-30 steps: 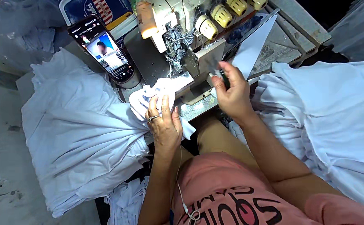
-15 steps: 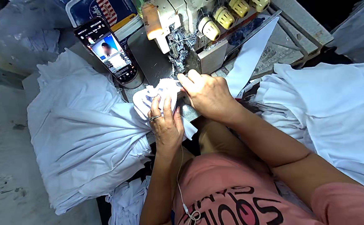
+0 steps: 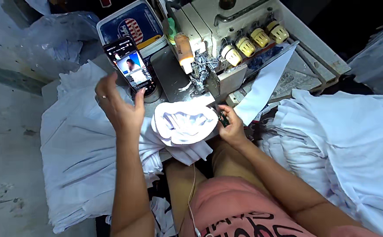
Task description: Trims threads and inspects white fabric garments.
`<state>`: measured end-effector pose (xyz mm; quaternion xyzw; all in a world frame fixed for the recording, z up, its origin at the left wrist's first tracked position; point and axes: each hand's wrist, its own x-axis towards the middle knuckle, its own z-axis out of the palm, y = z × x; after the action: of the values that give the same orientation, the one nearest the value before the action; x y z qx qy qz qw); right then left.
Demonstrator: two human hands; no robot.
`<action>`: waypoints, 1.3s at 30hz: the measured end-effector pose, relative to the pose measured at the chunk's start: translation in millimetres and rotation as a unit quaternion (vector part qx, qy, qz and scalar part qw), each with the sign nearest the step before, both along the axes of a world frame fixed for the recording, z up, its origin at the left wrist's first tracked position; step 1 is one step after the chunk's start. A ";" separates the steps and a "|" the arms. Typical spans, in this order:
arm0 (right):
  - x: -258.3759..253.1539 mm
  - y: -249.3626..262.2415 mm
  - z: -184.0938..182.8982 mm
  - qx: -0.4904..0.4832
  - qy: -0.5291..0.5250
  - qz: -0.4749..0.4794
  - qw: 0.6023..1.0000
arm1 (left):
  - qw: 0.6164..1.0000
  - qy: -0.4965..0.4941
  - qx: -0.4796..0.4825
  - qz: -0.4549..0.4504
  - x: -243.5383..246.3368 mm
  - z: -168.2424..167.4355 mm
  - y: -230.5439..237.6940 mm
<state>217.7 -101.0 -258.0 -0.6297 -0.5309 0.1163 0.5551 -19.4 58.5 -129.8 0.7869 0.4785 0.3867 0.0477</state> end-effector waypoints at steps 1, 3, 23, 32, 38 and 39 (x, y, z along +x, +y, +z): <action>-0.2 0.1 -4.6 0.008 -0.011 0.002 1.000 | 1.000 0.014 -0.015 0.009 0.5 4.5 17.0; 0.0 1.6 -8.1 0.026 -0.013 0.003 1.000 | 0.998 0.042 -0.044 0.021 2.4 7.4 46.8; 0.0 -0.6 -3.4 0.043 0.119 -0.022 0.992 | 0.995 0.033 -0.004 -0.095 -14.9 44.1 28.3; -13.6 -3.1 53.3 -0.005 0.193 0.092 0.977 | 0.898 0.264 0.087 -0.341 -15.3 -10.4 -64.6; -16.8 5.7 63.9 -0.034 0.099 0.088 0.991 | 0.898 0.287 0.058 -0.329 -30.8 -16.5 -54.2; -15.8 5.6 64.7 -0.031 0.095 0.084 0.991 | 0.900 0.284 0.055 -0.326 -34.1 -14.3 -52.9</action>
<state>201.9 -95.4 -193.3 -0.5858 -0.5231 0.2385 0.5713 -53.5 5.5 -144.0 0.9767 0.1663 0.1353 -0.0102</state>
